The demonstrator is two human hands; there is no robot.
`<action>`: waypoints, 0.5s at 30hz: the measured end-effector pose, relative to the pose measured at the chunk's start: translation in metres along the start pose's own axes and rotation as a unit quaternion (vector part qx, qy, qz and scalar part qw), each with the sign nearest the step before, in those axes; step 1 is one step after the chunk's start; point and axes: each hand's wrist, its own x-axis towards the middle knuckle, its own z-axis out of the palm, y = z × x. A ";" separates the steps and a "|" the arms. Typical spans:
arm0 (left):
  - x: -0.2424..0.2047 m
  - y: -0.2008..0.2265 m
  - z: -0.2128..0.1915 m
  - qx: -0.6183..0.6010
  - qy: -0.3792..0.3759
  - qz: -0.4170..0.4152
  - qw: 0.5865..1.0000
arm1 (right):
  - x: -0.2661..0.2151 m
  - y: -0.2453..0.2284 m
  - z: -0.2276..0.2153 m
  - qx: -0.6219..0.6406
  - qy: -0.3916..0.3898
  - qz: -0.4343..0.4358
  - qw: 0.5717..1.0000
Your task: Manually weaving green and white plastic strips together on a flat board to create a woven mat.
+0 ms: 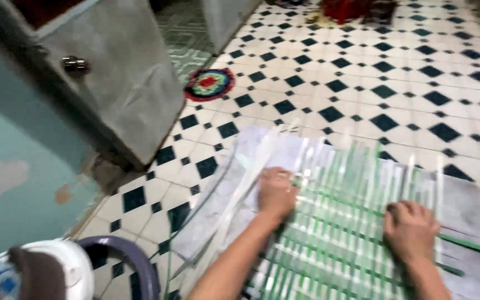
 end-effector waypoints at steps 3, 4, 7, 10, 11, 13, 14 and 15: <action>-0.014 -0.023 -0.064 -0.141 -0.066 -0.319 0.935 | 0.006 -0.041 -0.044 0.004 -0.071 0.065 0.995; -0.027 -0.049 -0.059 -0.035 0.017 -0.260 0.965 | 0.007 -0.055 -0.059 0.011 -0.080 0.039 0.996; -0.046 -0.080 -0.087 0.116 0.028 -0.265 0.957 | 0.002 -0.110 -0.111 0.065 -0.128 0.005 0.990; -0.064 -0.131 -0.076 0.194 -0.019 -0.323 0.926 | -0.035 -0.127 -0.104 0.146 -0.142 -0.066 0.977; -0.074 -0.160 -0.067 0.228 0.003 -0.309 0.924 | -0.052 -0.130 -0.087 0.180 -0.117 -0.123 0.969; -0.070 -0.158 -0.082 0.205 -0.018 -0.320 0.925 | -0.067 -0.125 -0.057 0.122 -0.210 -0.149 0.959; -0.068 -0.155 -0.087 0.171 -0.043 -0.323 0.930 | -0.074 -0.121 -0.043 0.048 -0.298 -0.165 0.939; -0.067 -0.153 -0.095 0.173 -0.040 -0.326 0.929 | -0.064 -0.127 -0.059 0.049 -0.297 -0.170 0.938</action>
